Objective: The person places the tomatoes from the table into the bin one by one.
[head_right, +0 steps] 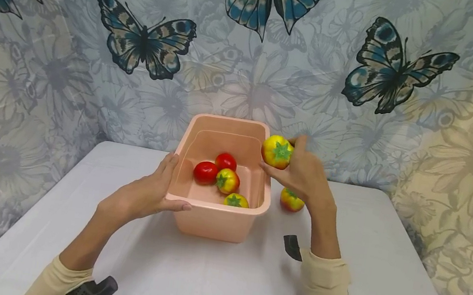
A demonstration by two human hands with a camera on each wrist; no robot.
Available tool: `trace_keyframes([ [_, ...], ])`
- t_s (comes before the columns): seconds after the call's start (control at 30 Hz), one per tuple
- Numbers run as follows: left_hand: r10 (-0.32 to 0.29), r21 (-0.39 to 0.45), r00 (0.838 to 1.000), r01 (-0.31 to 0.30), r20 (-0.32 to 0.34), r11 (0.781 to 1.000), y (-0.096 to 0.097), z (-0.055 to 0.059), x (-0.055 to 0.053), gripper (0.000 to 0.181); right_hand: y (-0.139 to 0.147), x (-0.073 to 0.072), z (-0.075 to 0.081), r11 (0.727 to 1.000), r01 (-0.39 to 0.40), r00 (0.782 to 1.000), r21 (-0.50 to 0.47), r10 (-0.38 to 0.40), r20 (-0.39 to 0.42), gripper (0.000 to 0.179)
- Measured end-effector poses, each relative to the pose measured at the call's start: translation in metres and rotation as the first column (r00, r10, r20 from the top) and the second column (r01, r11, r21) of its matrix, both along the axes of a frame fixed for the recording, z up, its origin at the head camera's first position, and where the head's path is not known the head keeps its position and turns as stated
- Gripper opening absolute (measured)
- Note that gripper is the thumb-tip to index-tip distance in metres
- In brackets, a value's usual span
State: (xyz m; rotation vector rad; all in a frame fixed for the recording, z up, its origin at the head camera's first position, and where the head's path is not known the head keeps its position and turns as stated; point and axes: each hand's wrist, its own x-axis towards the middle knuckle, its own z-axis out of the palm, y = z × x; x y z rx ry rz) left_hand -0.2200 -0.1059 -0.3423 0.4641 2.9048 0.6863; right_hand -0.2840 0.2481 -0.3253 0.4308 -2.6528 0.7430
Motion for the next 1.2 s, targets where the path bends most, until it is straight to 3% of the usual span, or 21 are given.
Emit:
trace_keyframes([
  [0.17,0.001,-0.004,1.0,-0.001,0.008,1.0,0.001,0.0,0.0,0.134,-0.024,0.002,-0.002,0.979,-0.204,0.976,-0.013,0.203,-0.078,0.083],
  [0.3,0.007,-0.011,1.0,-0.007,0.018,1.0,0.001,0.001,0.001,0.134,-0.04,0.004,-0.005,0.956,-0.292,0.951,0.038,0.295,-0.098,0.094],
  [0.4,0.01,-0.015,1.0,-0.01,0.029,1.0,0.001,0.001,0.001,0.135,-0.047,0.007,-0.006,0.948,-0.313,0.943,0.065,0.318,-0.096,0.094],
  [0.5,0.003,-0.021,1.0,-0.003,0.025,1.0,0.001,0.001,0.001,0.135,-0.049,0.009,-0.006,0.942,-0.33,0.939,0.066,0.335,-0.079,0.081],
  [0.6,0.001,-0.02,1.0,-0.001,0.019,1.0,0.001,0.001,0.001,0.134,-0.045,0.012,-0.003,0.941,-0.328,0.94,0.083,0.334,-0.072,0.068],
  [0.87,0.009,-0.026,1.0,-0.009,0.013,1.0,0.001,0.001,0.002,0.134,-0.027,0.013,0.006,0.948,-0.297,0.949,0.111,0.306,-0.077,0.055],
  [1.07,0.006,-0.024,1.0,-0.006,0.003,1.0,0.0,0.001,0.001,0.132,-0.022,0.014,0.008,0.949,-0.289,0.952,0.129,0.299,-0.068,0.051],
  [1.2,0.007,-0.017,1.0,-0.006,0.005,1.0,0.0,0.001,0.001,0.132,-0.021,0.014,0.008,0.95,-0.274,0.951,0.15,0.291,-0.106,0.051],
])
